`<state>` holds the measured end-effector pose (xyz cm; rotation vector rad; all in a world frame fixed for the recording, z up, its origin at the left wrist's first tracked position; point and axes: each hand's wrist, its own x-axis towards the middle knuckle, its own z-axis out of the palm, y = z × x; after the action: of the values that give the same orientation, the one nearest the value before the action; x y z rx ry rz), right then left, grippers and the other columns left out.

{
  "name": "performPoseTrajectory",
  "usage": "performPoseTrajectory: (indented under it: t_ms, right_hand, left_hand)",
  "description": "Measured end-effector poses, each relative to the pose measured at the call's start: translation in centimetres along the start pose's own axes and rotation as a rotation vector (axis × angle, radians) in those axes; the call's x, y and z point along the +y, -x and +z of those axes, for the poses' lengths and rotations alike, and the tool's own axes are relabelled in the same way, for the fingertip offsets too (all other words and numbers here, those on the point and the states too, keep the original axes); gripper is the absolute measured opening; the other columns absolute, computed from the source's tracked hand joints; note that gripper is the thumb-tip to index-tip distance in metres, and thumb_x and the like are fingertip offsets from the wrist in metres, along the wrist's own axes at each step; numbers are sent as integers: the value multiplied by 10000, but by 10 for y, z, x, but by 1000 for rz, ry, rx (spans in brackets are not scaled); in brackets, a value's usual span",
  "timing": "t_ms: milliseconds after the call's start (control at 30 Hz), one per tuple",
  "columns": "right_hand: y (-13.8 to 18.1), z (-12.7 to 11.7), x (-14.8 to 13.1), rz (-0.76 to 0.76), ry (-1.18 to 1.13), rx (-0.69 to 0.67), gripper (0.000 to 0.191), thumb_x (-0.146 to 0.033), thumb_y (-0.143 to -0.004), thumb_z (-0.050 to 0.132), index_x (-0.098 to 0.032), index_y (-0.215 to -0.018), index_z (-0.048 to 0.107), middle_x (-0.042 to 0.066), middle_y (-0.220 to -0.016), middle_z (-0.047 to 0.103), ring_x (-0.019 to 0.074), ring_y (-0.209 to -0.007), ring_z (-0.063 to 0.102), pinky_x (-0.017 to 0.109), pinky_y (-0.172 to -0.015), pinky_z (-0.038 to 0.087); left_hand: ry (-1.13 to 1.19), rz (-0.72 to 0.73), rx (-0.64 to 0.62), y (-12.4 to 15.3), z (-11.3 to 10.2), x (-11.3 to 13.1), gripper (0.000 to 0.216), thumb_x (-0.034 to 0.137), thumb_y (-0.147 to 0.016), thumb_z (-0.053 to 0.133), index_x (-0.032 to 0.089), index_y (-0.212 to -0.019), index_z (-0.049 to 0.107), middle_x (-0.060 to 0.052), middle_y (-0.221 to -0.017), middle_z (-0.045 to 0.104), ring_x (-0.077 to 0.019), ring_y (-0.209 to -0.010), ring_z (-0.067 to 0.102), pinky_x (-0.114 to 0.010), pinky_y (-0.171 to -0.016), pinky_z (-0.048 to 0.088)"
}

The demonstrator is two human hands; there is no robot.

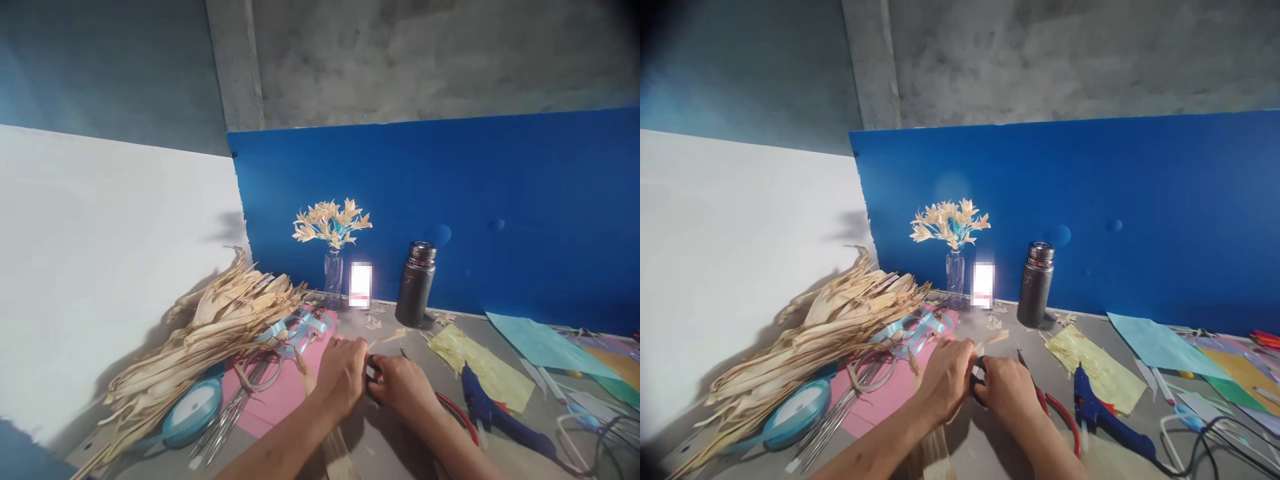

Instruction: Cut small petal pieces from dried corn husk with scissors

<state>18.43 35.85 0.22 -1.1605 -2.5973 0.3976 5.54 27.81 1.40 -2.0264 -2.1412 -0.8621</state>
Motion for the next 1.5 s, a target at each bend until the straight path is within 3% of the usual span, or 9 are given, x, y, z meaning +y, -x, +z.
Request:
performPoseTrajectory:
  t_ms: [133, 300, 567, 767, 1033, 1200, 1333, 1400, 1500]
  right_hand:
    - [1, -2, 2, -198, -91, -74, 188, -159, -710, 584, -206, -841, 710, 76, -892, 769, 233, -838, 695, 267, -686, 385]
    - [-6, 5, 21, -304, -84, -182, 224, -152, -688, 590, -174, -866, 725, 102, -919, 758, 235, -823, 679, 268, -692, 394]
    - [-7, 1, 21, -352, -209, -218, 226, -126, -666, 555, -174, -819, 714, 32, -830, 729, 177, -747, 620, 245, -677, 394]
    - [-3, 3, 12, -228, -63, -103, 349, -130, -712, 611, -201, -1034, 727, 106, -1135, 663, 228, -917, 650, 292, -810, 442]
    - [-6, 9, 21, -244, -176, -250, 60, -98, -621, 610, -157, -609, 618, -9, -636, 630, 124, -598, 536, 215, -543, 338]
    - [-6, 5, 27, -240, -216, -250, 55, -113, -642, 600, -154, -664, 629, -14, -702, 631, 118, -656, 525, 210, -561, 326]
    - [-7, 3, 27, -234, -184, -260, 74, -126, -664, 615, -161, -598, 616, -31, -600, 571, 111, -590, 484, 227, -539, 295]
    - [-8, 4, 26, -198, -140, -229, 93, -111, -677, 616, -162, -600, 630, -17, -593, 569, 123, -591, 488, 243, -555, 296]
    - [-6, 5, 21, -128, -70, -166, 62, -100, -683, 646, -152, -669, 676, 55, -782, 652, 167, -684, 548, 276, -626, 339]
  left_hand:
    - [-160, -1, -198, 2, 6, -2, 181, 300, -930, 497, 173, -1014, 596, -90, -914, 720, -272, -893, 651, -393, -835, 414]
    - [-276, 17, -328, 3, 16, 1, 484, 403, -834, 675, 111, -1200, 554, -123, -982, 732, -312, -933, 673, -432, -887, 453]
    - [-272, -3, -317, -2, 14, 1, 346, 244, -929, 502, 112, -1243, 559, -132, -958, 737, -296, -949, 683, -430, -899, 457]
    - [-254, -60, -258, -3, 17, -6, 229, 271, -948, 463, 149, -1052, 625, -106, -886, 735, -290, -914, 676, -407, -837, 465]
    - [-261, 16, -334, -1, 29, -8, 629, 431, -720, 770, 79, -1206, 582, -158, -935, 733, -319, -954, 665, -413, -915, 460]
    - [-266, 19, -299, 0, 32, -6, 500, 390, -784, 706, 80, -1162, 603, -161, -919, 726, -307, -926, 670, -415, -907, 464]
    - [-229, 8, -249, 0, 37, -12, 400, 346, -794, 697, 99, -1100, 626, -139, -877, 717, -282, -877, 656, -387, -845, 464]
    - [-191, 7, -161, -1, 36, -16, 171, 275, -890, 570, 146, -967, 650, -108, -846, 702, -252, -857, 638, -355, -795, 450]
    - [-67, -19, 63, -4, 31, -22, 309, 207, -961, 373, 182, -759, 606, -81, -800, 666, -223, -834, 605, -327, -747, 421]
